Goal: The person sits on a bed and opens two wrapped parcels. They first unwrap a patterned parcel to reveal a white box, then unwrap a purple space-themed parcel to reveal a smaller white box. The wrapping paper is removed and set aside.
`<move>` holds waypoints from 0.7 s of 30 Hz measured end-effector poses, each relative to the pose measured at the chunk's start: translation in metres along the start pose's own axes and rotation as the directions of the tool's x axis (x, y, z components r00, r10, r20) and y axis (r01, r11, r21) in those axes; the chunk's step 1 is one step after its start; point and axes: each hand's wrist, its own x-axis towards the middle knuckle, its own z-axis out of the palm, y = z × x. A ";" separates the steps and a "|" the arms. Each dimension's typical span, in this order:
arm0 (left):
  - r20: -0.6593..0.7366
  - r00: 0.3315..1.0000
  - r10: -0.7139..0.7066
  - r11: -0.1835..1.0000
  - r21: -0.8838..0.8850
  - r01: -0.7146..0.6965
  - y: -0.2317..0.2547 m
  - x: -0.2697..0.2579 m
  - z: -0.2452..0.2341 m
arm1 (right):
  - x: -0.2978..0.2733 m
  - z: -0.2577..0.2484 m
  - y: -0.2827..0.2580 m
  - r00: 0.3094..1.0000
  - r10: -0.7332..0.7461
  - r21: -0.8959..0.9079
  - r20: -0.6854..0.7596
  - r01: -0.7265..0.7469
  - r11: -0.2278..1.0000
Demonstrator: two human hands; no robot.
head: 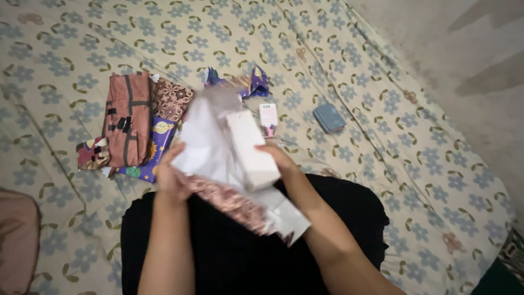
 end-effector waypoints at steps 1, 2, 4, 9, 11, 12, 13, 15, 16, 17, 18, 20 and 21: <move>0.020 0.998 0.057 0.998 -0.021 -0.056 0.009 0.000 -0.002 | 0.002 -0.007 -0.006 1.000 -0.001 0.143 0.027 -0.003 0.990; 0.039 0.993 0.114 0.993 -0.043 -0.112 0.018 -0.003 -0.005 | 0.001 -0.015 -0.012 0.999 -0.043 0.257 0.032 0.034 0.966; 0.076 0.974 0.215 0.974 -0.085 -0.208 0.034 -0.008 -0.011 | -0.004 -0.030 -0.028 0.992 -0.123 0.469 0.032 0.094 0.878; 0.092 0.842 0.532 0.847 -0.075 -0.527 0.058 -0.008 -0.027 | 0.006 -0.066 -0.062 0.947 -0.249 0.555 -0.205 0.322 0.767; 0.066 0.886 0.459 0.873 -0.221 -0.435 0.064 -0.002 -0.038 | 0.012 -0.092 -0.075 0.932 -0.236 0.466 -0.274 0.343 0.815; 0.060 0.906 0.419 0.876 -0.291 -0.386 0.067 0.000 -0.043 | 0.015 -0.107 -0.079 0.929 -0.224 0.417 -0.294 0.336 0.845; 0.074 0.897 0.436 0.873 -0.277 -0.402 0.070 0.004 -0.048 | 0.019 -0.121 -0.083 0.925 -0.215 0.365 -0.312 0.326 0.872; 0.101 0.878 0.468 0.866 -0.250 -0.433 0.073 0.012 -0.052 | 0.024 -0.148 -0.085 0.898 -0.151 0.159 -0.413 0.235 0.959; 0.103 0.878 0.467 0.870 -0.232 -0.435 0.071 0.015 -0.051 | 0.027 -0.160 -0.085 0.876 -0.126 0.057 -0.466 0.172 0.983; 0.106 0.878 0.467 0.873 -0.216 -0.438 0.070 0.017 -0.048 | 0.031 -0.169 -0.085 0.882 -0.136 0.037 -0.452 0.170 0.985; 0.108 0.878 0.466 0.875 -0.200 -0.440 0.070 0.020 -0.044 | 0.036 -0.175 -0.083 0.888 -0.145 0.016 -0.437 0.169 0.986; 0.115 0.883 0.455 0.883 -0.188 -0.431 0.063 0.028 -0.034 | 0.049 -0.188 -0.084 0.903 -0.172 -0.004 -0.395 0.185 0.983; 0.109 0.886 0.450 0.886 -0.179 -0.428 0.061 0.030 -0.032 | 0.055 -0.189 -0.081 0.911 -0.183 0.008 -0.371 0.200 0.980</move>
